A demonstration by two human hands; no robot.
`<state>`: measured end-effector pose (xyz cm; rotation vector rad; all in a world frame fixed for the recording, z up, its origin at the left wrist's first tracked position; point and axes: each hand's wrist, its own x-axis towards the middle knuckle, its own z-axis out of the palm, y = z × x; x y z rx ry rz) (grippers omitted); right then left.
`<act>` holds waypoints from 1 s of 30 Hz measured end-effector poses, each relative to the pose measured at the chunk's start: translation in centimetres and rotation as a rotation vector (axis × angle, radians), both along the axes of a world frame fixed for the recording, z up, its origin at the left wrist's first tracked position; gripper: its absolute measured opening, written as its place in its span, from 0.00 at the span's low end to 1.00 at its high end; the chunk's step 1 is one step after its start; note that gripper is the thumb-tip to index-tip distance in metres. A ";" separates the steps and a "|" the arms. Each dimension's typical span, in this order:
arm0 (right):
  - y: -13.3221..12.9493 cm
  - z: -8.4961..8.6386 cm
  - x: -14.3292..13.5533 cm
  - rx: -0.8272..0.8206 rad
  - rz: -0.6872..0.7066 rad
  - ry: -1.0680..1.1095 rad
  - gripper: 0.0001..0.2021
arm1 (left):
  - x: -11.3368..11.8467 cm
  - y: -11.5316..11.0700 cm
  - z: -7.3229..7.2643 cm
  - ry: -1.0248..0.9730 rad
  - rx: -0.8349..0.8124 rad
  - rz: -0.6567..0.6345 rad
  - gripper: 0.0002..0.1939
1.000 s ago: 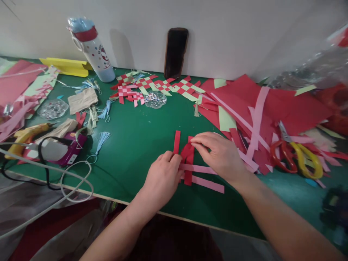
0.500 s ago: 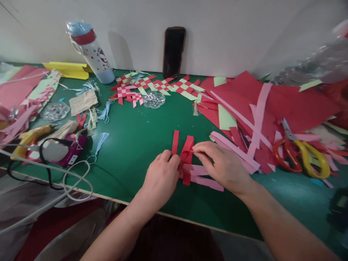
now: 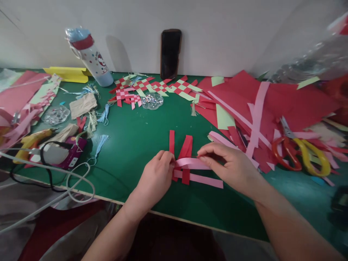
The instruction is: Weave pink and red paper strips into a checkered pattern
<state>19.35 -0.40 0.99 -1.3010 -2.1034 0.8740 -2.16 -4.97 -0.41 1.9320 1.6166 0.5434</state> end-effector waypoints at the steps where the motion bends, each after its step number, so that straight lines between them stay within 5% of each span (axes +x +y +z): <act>1: -0.3 0.2 0.2 0.017 0.027 -0.021 0.05 | -0.1 0.0 -0.1 -0.011 0.003 0.001 0.09; 13: -5.0 -0.8 2.1 0.167 0.245 -0.113 0.10 | -0.3 0.1 -0.9 -0.038 0.042 -0.009 0.11; 20: -5.7 0.1 1.5 0.147 0.360 -0.060 0.10 | -0.2 0.2 -0.9 -0.022 0.046 0.011 0.13; 25: -5.9 -0.5 1.6 0.059 0.272 -0.022 0.09 | -0.3 0.3 -0.6 -0.044 0.045 0.019 0.10; 30: -6.1 -0.9 1.4 0.143 0.251 -0.024 0.10 | -0.3 0.3 -0.4 -0.035 0.033 0.004 0.09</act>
